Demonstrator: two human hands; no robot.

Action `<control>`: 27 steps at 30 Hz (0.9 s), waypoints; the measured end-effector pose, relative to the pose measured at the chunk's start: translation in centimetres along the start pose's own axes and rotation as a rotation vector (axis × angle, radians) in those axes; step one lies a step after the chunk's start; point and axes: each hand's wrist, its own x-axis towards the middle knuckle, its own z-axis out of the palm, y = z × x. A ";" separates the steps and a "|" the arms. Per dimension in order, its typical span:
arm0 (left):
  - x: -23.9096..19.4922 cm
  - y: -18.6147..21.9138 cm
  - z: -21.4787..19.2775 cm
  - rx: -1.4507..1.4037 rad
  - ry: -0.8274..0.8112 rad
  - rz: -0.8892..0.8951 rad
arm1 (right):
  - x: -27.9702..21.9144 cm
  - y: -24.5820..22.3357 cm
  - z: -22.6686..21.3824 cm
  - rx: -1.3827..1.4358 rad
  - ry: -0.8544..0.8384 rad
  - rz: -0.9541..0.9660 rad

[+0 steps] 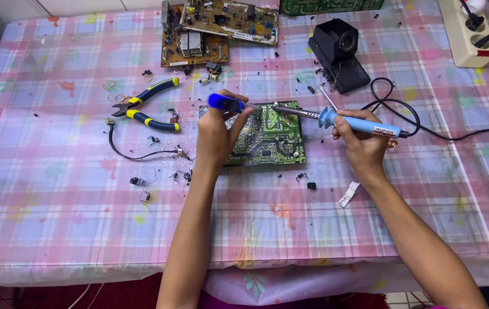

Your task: The person uses a soldering iron and a desoldering pump to remove components from a green circuit board. They repeatedly heat solder joints and use the pump to extract molten solder, working on various points across the board.

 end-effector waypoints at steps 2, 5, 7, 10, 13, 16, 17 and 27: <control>0.2 0.3 0.3 0.095 -0.042 0.049 | 0.0 -0.4 0.1 0.003 -0.001 0.004; 0.7 0.8 1.1 0.218 -0.075 0.112 | -0.1 -0.7 0.1 0.003 -0.005 0.006; 0.3 0.4 1.6 0.252 -0.064 0.119 | -0.2 -0.5 0.0 0.003 -0.016 0.008; 0.1 -0.8 1.6 0.239 -0.045 0.095 | 0.0 -0.2 0.0 0.004 -0.014 -0.001; 0.5 -0.4 0.2 0.371 0.038 0.134 | 0.1 -0.3 0.0 -0.010 -0.017 0.015; 1.2 -0.1 -1.8 0.358 0.140 0.091 | 0.2 -0.4 0.1 0.030 0.006 0.043; 1.3 0.3 -2.0 0.255 0.159 0.055 | 0.2 -0.4 0.1 0.020 0.009 0.039; 1.2 0.1 -2.0 0.044 0.068 -0.045 | -0.2 -3.0 1.1 -0.089 -0.074 -0.097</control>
